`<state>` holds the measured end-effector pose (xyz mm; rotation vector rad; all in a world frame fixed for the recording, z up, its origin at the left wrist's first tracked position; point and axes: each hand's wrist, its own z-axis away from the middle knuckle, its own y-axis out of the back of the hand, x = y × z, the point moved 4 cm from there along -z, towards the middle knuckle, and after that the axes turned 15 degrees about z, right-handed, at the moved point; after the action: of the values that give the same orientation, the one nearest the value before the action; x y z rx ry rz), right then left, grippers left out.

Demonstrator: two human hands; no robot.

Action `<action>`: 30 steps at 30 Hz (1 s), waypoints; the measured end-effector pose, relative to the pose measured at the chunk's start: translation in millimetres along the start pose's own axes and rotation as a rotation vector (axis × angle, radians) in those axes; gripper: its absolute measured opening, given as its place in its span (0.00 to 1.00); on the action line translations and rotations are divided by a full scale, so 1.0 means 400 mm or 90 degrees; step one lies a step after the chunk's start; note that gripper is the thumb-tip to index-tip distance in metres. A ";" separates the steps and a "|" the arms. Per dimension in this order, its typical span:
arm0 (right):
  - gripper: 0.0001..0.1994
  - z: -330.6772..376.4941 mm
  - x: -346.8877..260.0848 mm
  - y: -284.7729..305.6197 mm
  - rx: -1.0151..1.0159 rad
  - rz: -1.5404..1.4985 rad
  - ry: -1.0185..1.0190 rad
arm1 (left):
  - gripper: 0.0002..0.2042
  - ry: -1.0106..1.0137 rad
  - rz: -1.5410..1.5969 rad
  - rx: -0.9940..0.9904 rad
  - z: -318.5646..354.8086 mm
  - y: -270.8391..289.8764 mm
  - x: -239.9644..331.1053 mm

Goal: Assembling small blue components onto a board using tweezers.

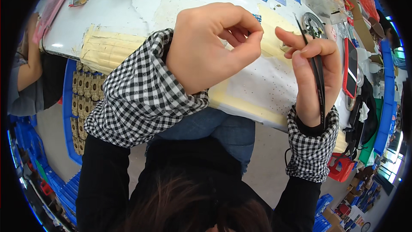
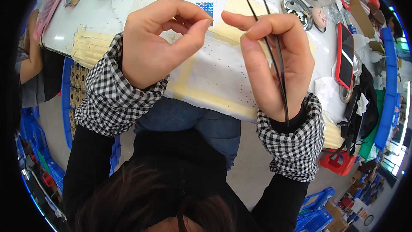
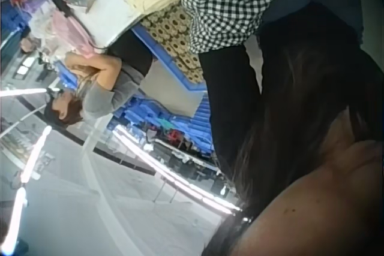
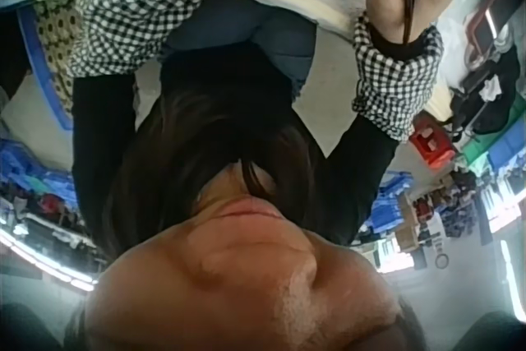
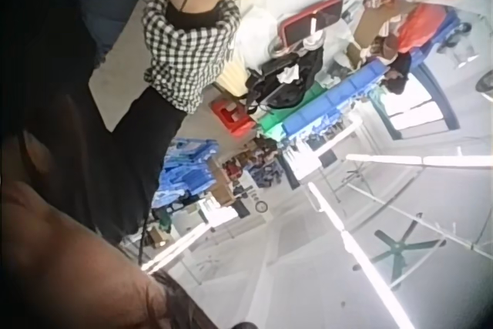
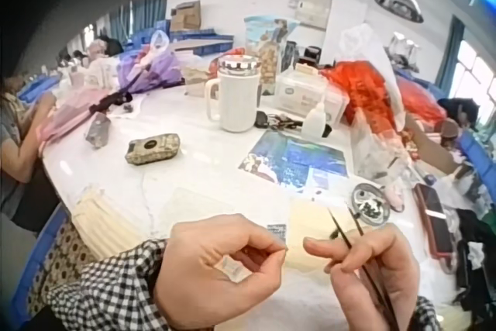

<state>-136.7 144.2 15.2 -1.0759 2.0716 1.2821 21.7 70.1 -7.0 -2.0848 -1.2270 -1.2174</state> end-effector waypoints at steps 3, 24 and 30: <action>0.04 0.000 0.004 0.012 0.041 -0.012 -0.037 | 0.06 -0.185 -0.199 -0.115 0.000 -0.030 0.029; 0.04 0.007 0.015 0.069 0.155 0.044 0.073 | 0.09 -0.552 -0.699 -0.671 0.025 -0.167 0.021; 0.05 0.009 -0.006 0.057 0.264 -0.087 -0.132 | 0.09 -0.341 -0.483 -0.577 -0.033 -0.119 0.007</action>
<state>-154.0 154.3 27.4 -0.8418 1.9519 0.8108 -24.4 86.6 -0.8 -2.8147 -2.1312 -1.8598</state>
